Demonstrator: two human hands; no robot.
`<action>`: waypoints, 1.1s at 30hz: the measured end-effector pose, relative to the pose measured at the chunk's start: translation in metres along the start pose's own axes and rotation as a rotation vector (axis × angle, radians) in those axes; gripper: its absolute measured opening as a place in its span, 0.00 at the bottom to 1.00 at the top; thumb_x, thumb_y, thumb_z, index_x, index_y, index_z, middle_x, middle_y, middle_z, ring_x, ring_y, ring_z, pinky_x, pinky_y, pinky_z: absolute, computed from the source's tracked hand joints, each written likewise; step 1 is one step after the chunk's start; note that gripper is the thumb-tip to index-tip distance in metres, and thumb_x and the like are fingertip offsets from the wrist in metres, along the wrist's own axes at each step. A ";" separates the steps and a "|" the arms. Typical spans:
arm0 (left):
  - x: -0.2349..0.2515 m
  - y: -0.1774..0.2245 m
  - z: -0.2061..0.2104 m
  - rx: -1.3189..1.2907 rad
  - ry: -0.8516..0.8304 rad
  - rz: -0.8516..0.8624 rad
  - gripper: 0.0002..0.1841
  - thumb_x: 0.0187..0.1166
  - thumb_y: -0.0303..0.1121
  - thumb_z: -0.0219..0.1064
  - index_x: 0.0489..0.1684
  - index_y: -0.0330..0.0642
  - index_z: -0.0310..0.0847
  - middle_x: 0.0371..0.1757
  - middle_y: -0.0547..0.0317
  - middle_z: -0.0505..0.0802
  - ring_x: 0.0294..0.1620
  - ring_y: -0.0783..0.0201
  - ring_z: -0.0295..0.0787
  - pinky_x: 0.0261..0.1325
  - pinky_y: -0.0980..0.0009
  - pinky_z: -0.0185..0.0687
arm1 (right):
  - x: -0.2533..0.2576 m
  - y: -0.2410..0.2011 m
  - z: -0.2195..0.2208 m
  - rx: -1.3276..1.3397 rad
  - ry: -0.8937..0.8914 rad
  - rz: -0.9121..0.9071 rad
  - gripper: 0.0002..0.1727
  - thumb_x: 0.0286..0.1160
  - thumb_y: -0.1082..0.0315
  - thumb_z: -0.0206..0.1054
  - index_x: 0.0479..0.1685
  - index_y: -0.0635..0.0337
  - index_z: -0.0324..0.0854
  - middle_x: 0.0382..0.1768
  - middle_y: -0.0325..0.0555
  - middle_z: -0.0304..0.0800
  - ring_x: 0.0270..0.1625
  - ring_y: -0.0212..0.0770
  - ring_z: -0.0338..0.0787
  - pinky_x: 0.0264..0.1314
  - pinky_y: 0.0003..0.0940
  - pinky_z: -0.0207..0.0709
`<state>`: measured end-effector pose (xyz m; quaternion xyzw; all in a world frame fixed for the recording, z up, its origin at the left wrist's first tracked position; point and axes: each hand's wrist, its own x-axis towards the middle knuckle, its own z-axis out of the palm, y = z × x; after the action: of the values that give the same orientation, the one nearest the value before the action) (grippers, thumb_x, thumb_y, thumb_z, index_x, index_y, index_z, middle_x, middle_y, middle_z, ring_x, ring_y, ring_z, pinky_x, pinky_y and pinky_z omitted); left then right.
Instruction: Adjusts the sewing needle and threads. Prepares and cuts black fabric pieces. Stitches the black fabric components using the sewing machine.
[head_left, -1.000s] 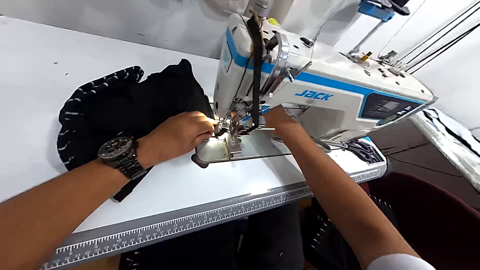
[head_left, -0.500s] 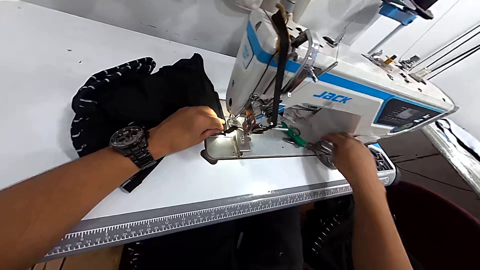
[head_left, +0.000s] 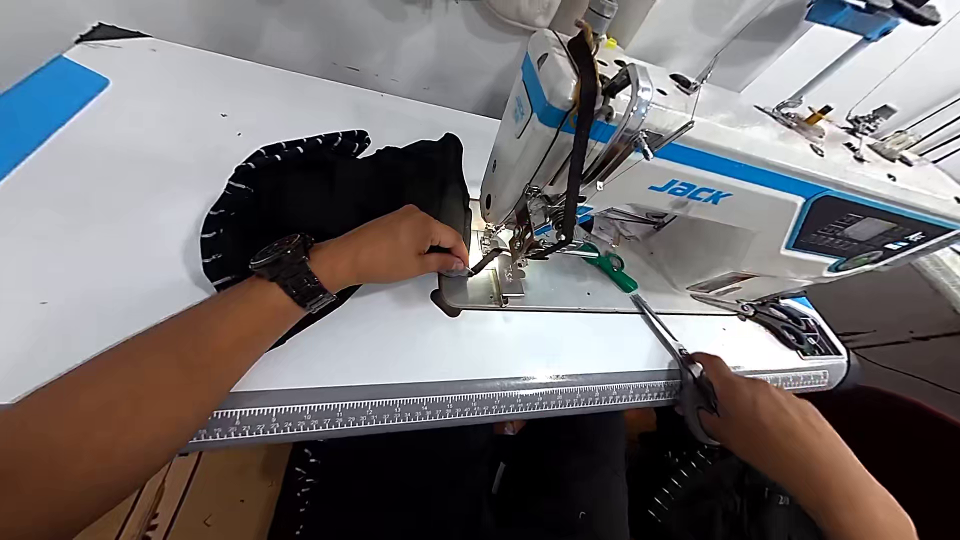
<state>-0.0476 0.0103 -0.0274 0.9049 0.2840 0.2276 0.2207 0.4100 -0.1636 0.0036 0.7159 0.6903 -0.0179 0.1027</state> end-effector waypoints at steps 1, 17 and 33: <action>0.000 0.000 0.000 -0.008 0.002 -0.003 0.09 0.83 0.41 0.67 0.43 0.54 0.95 0.38 0.73 0.95 0.39 0.81 0.89 0.44 0.78 0.83 | -0.006 0.005 0.005 0.121 0.049 -0.088 0.34 0.52 0.70 0.81 0.68 0.58 0.82 0.27 0.56 0.90 0.28 0.62 0.90 0.30 0.67 0.81; -0.001 0.003 -0.003 -0.090 -0.040 -0.086 0.06 0.76 0.39 0.76 0.41 0.50 0.92 0.34 0.70 0.94 0.37 0.78 0.89 0.43 0.74 0.85 | 0.058 -0.149 -0.041 1.071 -0.745 -0.294 0.30 0.64 0.39 0.79 0.57 0.51 0.84 0.27 0.39 0.88 0.25 0.31 0.88 0.30 0.25 0.85; -0.037 0.095 0.029 0.757 -0.020 -0.821 0.16 0.80 0.23 0.65 0.63 0.22 0.79 0.59 0.31 0.86 0.54 0.35 0.89 0.54 0.43 0.84 | 0.050 -0.002 0.007 0.415 0.369 -0.057 0.14 0.69 0.77 0.76 0.54 0.65 0.87 0.37 0.62 0.92 0.38 0.66 0.92 0.42 0.72 0.82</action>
<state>-0.0196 -0.0911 -0.0110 0.7383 0.6729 -0.0033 -0.0463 0.4111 -0.1157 -0.0115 0.6930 0.6990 -0.0310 -0.1739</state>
